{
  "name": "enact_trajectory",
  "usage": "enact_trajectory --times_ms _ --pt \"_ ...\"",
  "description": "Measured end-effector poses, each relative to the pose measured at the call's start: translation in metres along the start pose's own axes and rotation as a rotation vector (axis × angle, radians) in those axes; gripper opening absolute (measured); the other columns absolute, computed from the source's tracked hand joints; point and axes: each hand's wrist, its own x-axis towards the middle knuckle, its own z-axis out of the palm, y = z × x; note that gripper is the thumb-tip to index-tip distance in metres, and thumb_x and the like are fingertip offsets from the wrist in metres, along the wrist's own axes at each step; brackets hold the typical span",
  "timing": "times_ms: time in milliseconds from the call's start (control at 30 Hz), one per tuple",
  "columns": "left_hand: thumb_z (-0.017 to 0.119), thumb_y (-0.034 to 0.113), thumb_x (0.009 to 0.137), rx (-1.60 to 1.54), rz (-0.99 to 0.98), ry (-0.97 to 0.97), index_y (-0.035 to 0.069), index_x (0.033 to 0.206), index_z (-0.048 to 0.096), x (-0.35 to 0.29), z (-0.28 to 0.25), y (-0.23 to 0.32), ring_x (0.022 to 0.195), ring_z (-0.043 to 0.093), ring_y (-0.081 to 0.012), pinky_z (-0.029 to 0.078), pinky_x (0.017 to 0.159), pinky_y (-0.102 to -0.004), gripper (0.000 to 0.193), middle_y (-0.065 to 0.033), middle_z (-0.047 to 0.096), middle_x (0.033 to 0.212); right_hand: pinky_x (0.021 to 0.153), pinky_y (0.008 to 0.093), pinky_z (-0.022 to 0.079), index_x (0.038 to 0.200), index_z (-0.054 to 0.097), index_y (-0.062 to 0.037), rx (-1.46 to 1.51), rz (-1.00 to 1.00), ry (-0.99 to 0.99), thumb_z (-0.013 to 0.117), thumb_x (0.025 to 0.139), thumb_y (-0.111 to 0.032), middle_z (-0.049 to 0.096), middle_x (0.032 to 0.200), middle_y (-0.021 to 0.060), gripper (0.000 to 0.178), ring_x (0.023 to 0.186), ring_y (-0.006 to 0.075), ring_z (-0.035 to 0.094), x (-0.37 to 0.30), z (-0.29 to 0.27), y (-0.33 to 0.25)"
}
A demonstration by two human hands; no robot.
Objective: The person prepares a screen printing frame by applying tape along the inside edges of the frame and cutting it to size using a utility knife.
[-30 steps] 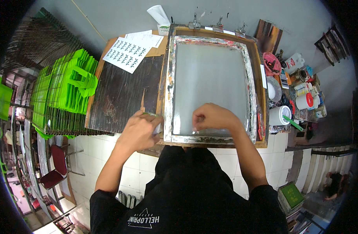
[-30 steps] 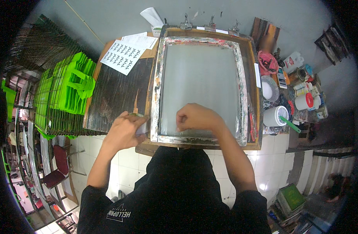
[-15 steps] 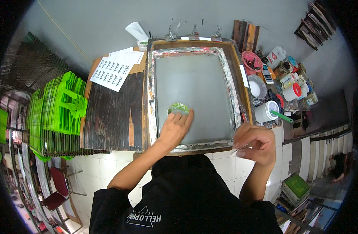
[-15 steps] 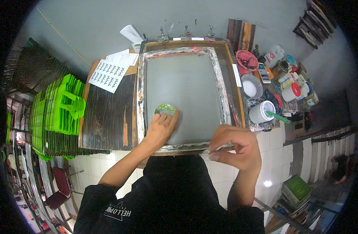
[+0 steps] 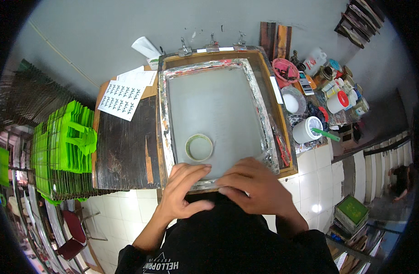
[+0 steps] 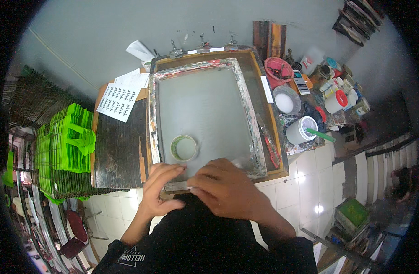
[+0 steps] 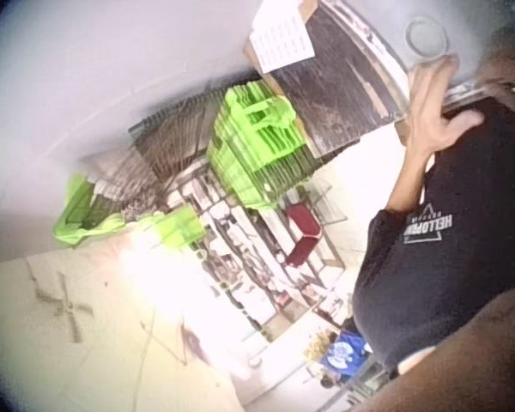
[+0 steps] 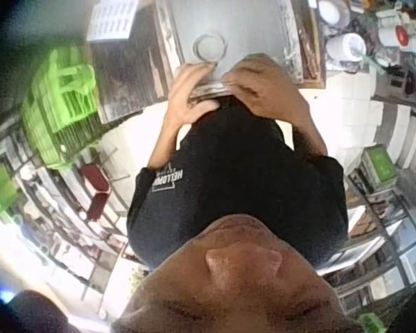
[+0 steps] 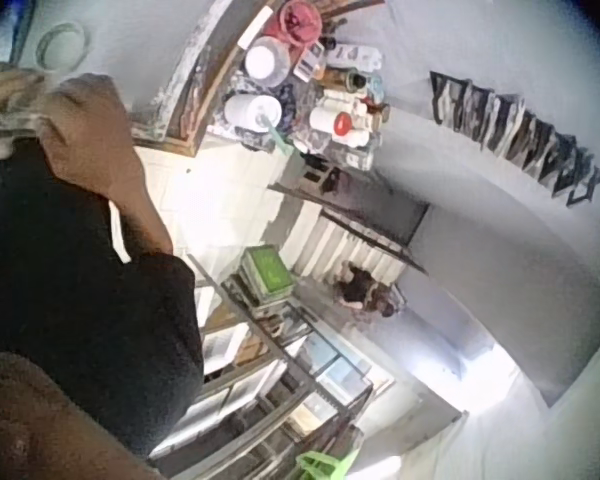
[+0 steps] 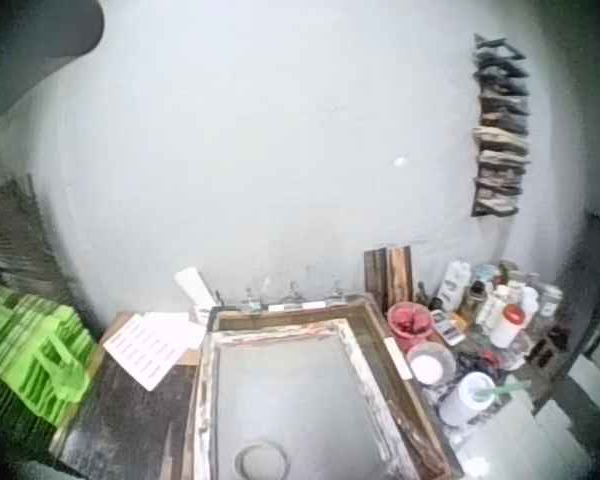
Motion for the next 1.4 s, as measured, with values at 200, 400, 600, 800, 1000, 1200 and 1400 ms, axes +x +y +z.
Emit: enact_trajectory --times_ms 200,400,600,800,1000,1200,1400 --pt "0.08 -0.001 0.076 0.098 -0.159 0.154 0.003 0.085 0.074 -0.009 0.003 0.015 0.1 0.067 -0.028 0.049 0.088 -0.0394 0.011 -0.0117 0.071 0.107 0.099 0.0446 0.047 0.121 0.067 -0.0066 0.051 0.038 -0.095 0.072 0.089 -0.008 0.068 0.114 0.0121 0.033 0.11 0.0297 0.063 0.007 0.005 0.004" --pt "0.081 -0.001 0.075 0.056 -0.129 0.011 0.002 0.088 0.077 -0.003 -0.013 0.028 0.094 0.069 -0.0269 0.051 0.083 -0.0381 0.014 -0.0099 0.07 0.098 0.108 0.0451 0.044 0.124 0.068 -0.0054 -0.229 0.478 -0.056 0.063 0.082 0.007 0.061 0.133 0.0149 0.045 0.127 0.0365 0.055 -0.044 -0.044 0.095" --pt "0.081 -0.001 0.077 0.034 -0.155 -0.009 0.0 0.096 0.079 0.002 -0.02 0.03 0.079 0.07 -0.0227 0.056 0.069 -0.0345 0.019 -0.009 0.071 0.089 0.098 0.0453 0.051 0.098 0.074 -0.0008 -0.268 0.568 -0.1 0.068 0.079 0.005 0.067 0.123 0.016 0.021 0.11 0.0376 0.064 -0.069 -0.051 0.123" --pt "0.079 0.004 0.085 0.003 -0.406 0.079 0.004 0.098 0.082 0.007 -0.034 0.018 0.075 0.069 -0.0171 0.054 0.062 -0.0304 0.013 -0.0097 0.073 0.084 0.074 0.0346 0.054 0.086 0.07 0.0024 -0.156 0.676 -0.02 0.077 0.077 0.002 0.073 0.096 0.0142 0.011 0.084 0.0263 0.072 -0.058 -0.085 0.102" --pt "0.081 0.009 0.085 -0.03 -0.669 0.205 0.002 0.101 0.082 0.044 -0.053 -0.041 0.07 0.065 -0.0127 0.05 0.065 -0.0272 0.018 -0.0102 0.071 0.078 0.067 0.0323 0.052 0.088 0.071 0.0012 -0.253 0.752 -0.054 0.079 0.079 -0.006 0.072 0.077 0.0097 0.014 0.068 0.0157 0.065 0.002 -0.105 0.114" --pt "0.08 0.013 0.088 -0.251 -0.733 0.379 -0.007 0.112 0.074 0.087 -0.066 -0.146 0.069 0.062 -0.0109 0.05 0.07 -0.026 0.032 -0.0064 0.071 0.081 0.06 0.0302 0.047 0.09 0.073 -0.0003 -0.071 0.588 0.054 0.079 0.077 -0.009 0.065 0.07 0.0043 0.017 0.062 0.0143 0.059 0.079 -0.105 0.211" --pt "0.081 0.014 0.087 -0.53 -0.88 0.434 -0.002 0.099 0.07 0.131 -0.078 -0.242 0.059 0.055 -0.0093 0.046 0.058 -0.023 0.023 -0.0038 0.068 0.076 0.046 0.0263 0.039 0.09 0.074 -0.0031 0.296 0.706 0.211 0.078 0.077 -0.009 0.062 0.067 -0.0003 0.015 0.051 0.0086 0.052 0.144 -0.075 0.311"
